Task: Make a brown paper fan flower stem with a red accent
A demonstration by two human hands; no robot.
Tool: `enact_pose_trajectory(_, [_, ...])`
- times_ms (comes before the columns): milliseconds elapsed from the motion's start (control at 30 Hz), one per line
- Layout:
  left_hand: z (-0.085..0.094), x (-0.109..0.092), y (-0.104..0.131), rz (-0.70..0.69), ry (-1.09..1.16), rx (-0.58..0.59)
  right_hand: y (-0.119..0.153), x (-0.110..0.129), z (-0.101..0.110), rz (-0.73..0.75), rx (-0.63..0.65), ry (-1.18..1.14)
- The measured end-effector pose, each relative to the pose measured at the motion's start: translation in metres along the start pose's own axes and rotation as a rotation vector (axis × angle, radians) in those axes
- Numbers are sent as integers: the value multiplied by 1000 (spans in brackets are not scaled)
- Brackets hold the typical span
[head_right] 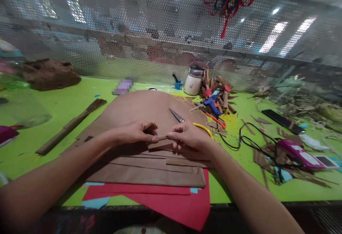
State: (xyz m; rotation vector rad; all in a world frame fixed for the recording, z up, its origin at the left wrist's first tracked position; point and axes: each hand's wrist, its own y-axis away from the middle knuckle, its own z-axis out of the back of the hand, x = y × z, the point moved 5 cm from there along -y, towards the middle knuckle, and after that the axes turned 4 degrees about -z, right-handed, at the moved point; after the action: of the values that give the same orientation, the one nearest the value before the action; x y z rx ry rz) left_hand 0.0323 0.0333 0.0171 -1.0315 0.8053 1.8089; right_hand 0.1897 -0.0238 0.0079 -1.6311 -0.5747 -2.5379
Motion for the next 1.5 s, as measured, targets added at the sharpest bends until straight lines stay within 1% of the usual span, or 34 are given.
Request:
enact_pose_trajectory(133, [-2, -2, -1, 26, 12, 29, 0, -2, -3, -19, 75, -113])
enact_pose_trajectory(267, [-1, -4, -2, 37, -31, 8, 0, -5, -5, -40, 123, -190])
enact_pose_trajectory(400, [1, -3, -2, -6, -44, 13, -1, -5, -7, -35, 116, -214])
enact_pose_trajectory(567, [1, 1, -3, -60, -2, 29, -2, -6, -6, -13, 105, -215])
enact_pose_trajectory(733, [0, 2, -2, -53, 73, 35, -3, -10, -3, 8, 152, -278])
enact_pose_trajectory(800, [2, 1, 0, -48, 150, 8, -4, -10, 2, 50, 146, -374])
enact_pose_trajectory(900, [7, 1, 3, -37, 289, -79, -5, -2, 12, 186, 66, -547])
enact_pose_trajectory(967, [8, 0, 5, -30, 349, -96, -3, 6, 10, 255, 41, -559])
enact_pose_trajectory(1033, [5, -3, 6, -30, 384, -64, -1, 15, 1, 295, 72, -487])
enact_pose_trajectory(1100, [-1, -8, 7, -36, 408, -10, 2, 25, -9, 372, 87, -410])
enact_pose_trajectory(1167, [-7, -12, 7, -44, 430, 49, 5, 34, -14, 462, 51, -362])
enact_pose_trajectory(1233, [-11, -13, 5, -49, 449, 61, 6, 38, -14, 498, -16, -333])
enact_pose_trajectory(1267, [-10, -12, 4, -43, 462, 28, 6, 37, -12, 485, -51, -322])
enact_pose_trajectory(1300, [-7, -9, 2, -28, 479, -34, 5, 35, -9, 459, -82, -315])
enact_pose_trajectory(1333, [-3, -5, 0, -6, 498, -124, 4, 31, -5, 425, -108, -310])
enact_pose_trajectory(1400, [8, 6, -2, 56, 530, -360, 1, 25, 3, 360, -151, -266])
enact_pose_trajectory(1433, [14, 12, -1, 97, 529, -484, -1, 22, 7, 333, -171, -198])
enact_pose_trajectory(1500, [21, 20, 1, 175, 481, -674, -3, 20, 14, 299, -227, 48])
